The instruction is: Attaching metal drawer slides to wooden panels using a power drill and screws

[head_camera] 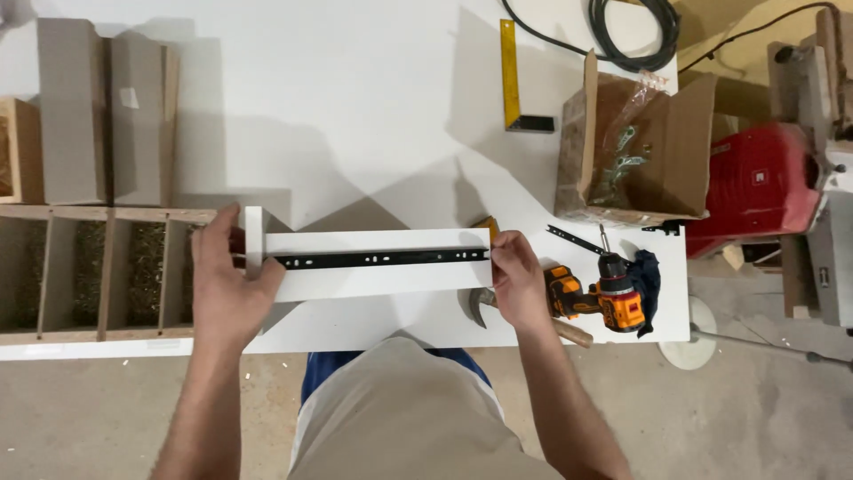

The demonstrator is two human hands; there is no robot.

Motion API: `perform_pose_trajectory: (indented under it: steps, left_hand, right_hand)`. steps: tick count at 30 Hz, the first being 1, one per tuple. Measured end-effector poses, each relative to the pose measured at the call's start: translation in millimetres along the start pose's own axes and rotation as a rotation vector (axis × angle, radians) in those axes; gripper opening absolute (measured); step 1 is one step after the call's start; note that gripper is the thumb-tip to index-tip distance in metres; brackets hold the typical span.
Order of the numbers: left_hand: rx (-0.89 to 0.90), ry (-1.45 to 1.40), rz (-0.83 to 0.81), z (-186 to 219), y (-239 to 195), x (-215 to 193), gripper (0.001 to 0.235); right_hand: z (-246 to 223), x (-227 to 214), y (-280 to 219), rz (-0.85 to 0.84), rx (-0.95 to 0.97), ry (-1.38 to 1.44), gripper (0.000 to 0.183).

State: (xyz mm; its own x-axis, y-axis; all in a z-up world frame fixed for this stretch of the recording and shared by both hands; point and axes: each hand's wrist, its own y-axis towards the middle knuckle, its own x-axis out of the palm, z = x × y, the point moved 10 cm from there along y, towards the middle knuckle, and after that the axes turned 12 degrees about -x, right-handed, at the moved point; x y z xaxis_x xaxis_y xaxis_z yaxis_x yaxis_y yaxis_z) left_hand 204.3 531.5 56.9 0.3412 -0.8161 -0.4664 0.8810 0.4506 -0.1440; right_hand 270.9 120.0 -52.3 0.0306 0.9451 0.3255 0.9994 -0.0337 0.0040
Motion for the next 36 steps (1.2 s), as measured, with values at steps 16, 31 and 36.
perform_pose_trajectory:
  steps: [16, 31, 36]
  left_hand:
    - [-0.19, 0.148, 0.044, 9.0, -2.9, 1.1, 0.076]
    - [-0.281, 0.116, 0.042, 11.5, -5.6, 1.8, 0.076]
    - [-0.252, 0.095, 0.044, 6.1, -3.0, 3.1, 0.076]
  right_hand:
    - [-0.7, 20.2, 8.8, -0.18, 0.13, -0.095, 0.022]
    - [6.5, 14.4, 4.3, -0.194, 0.181, -0.106, 0.021]
    - [14.3, 4.6, 2.7, -0.176, 0.183, -0.14, 0.022]
